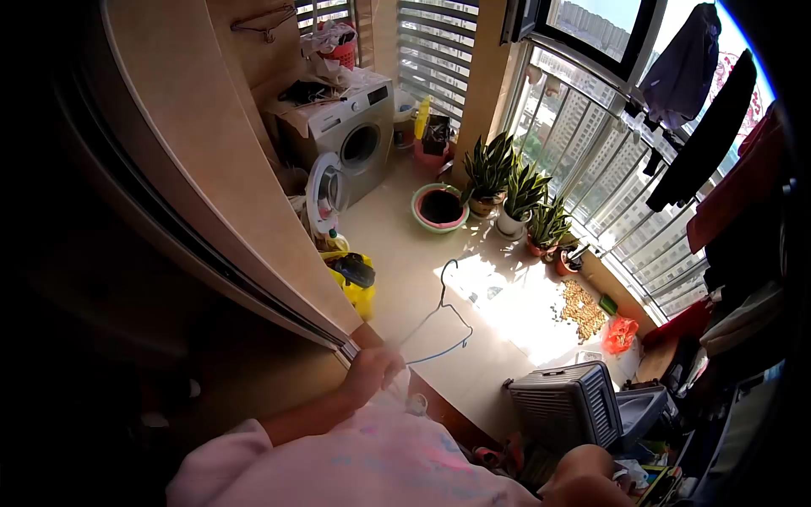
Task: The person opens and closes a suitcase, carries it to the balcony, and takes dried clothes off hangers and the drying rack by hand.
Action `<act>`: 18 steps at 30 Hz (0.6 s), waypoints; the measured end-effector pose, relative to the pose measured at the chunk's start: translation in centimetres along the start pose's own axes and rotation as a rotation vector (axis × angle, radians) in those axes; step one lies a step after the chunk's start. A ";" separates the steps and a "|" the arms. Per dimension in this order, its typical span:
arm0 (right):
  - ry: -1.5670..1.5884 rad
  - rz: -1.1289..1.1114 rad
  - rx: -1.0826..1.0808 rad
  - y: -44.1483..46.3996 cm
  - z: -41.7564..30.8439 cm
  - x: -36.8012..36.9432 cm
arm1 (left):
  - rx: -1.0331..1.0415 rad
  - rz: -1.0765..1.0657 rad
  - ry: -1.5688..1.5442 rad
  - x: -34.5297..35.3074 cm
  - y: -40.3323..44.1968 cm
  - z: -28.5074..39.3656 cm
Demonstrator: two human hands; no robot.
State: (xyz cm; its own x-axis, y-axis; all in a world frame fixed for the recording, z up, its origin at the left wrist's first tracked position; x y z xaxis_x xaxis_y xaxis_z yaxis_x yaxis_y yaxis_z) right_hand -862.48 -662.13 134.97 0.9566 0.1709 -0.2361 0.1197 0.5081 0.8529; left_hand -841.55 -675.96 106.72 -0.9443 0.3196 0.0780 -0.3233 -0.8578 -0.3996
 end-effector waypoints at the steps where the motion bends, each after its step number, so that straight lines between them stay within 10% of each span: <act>1: 0.086 0.051 -0.040 -1.3 1.9 -0.9 | -0.024 0.019 0.001 0.1 1.6 0.4; 18: -0.020 0.070 -0.157 -24.4 36.1 -12.8 | 0.082 0.284 -0.161 -6.7 37.1 15.4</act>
State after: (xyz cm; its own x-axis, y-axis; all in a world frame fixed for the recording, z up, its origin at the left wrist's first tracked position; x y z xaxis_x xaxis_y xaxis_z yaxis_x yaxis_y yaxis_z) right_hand -868.04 -707.22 134.02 0.9664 0.1946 -0.1681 0.0112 0.6212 0.7836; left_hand -848.13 -716.11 105.43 -0.9928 0.0007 0.1199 -0.0431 -0.9352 -0.3515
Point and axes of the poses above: each hand's wrist, its own y-axis towards the middle knuckle, its own x-axis out of the palm, z = x × y, the point moved 2 cm from there along y, towards the middle knuckle, and after that the axes turned 10 degrees about y, right-handed, at the moved point
